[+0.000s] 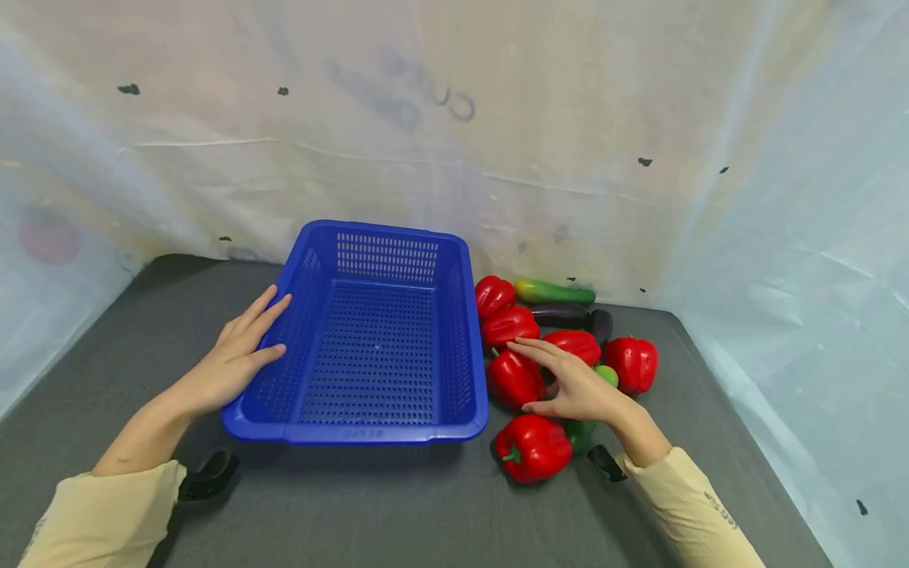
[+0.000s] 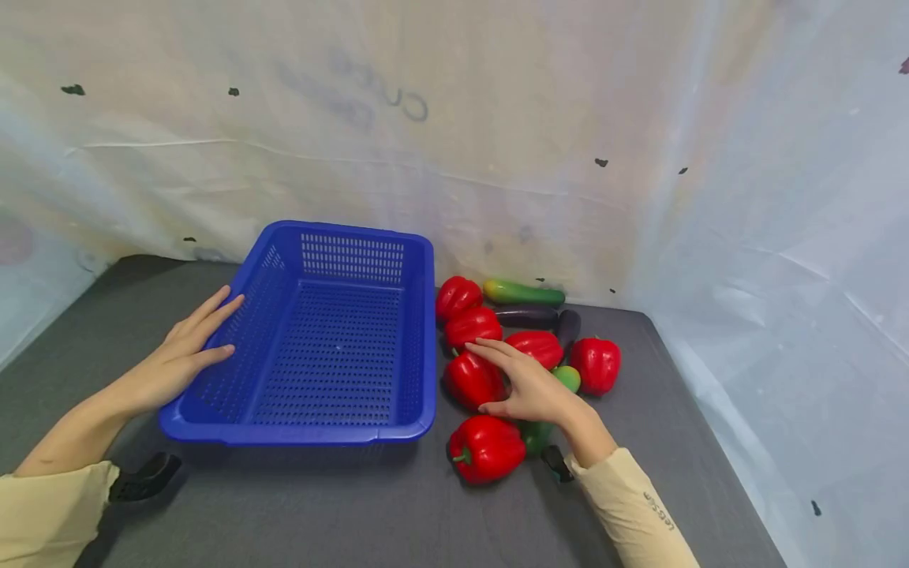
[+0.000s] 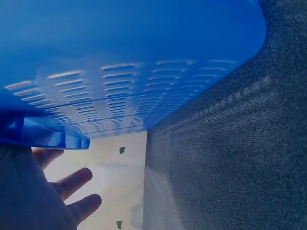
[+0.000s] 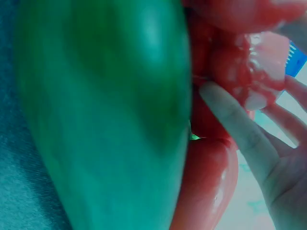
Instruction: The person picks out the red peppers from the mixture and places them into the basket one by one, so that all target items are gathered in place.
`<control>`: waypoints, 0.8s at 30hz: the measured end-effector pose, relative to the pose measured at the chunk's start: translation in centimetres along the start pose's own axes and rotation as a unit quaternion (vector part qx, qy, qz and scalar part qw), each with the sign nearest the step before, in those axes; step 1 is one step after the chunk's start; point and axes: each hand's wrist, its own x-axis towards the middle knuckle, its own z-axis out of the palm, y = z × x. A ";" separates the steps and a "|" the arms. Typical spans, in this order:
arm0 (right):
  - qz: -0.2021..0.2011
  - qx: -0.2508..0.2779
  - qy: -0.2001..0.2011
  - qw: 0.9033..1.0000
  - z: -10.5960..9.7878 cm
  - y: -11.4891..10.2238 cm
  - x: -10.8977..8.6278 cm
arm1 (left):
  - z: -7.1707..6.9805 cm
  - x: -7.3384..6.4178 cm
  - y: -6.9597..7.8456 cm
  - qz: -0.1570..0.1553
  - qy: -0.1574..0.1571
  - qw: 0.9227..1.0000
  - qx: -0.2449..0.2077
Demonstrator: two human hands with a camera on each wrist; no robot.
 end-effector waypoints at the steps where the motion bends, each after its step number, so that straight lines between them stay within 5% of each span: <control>1: -0.003 0.003 0.006 1.000 0.0 0.1 0.0 | 0.0 0.0 0.0 -0.001 0.000 1.000 -0.001; 9: -0.042 0.021 0.083 0.995 0.0 -0.1 -0.3 | 0.0 0.0 0.1 -0.007 0.000 1.000 -0.013; 15: -0.078 0.027 0.145 0.986 -0.8 -3.0 -0.2 | 0.0 0.0 0.1 -0.011 -0.002 1.000 -0.024; 24: -0.096 0.009 0.182 0.979 -1.8 -5.0 0.2 | 0.0 0.0 0.2 -0.010 -0.001 0.999 -0.035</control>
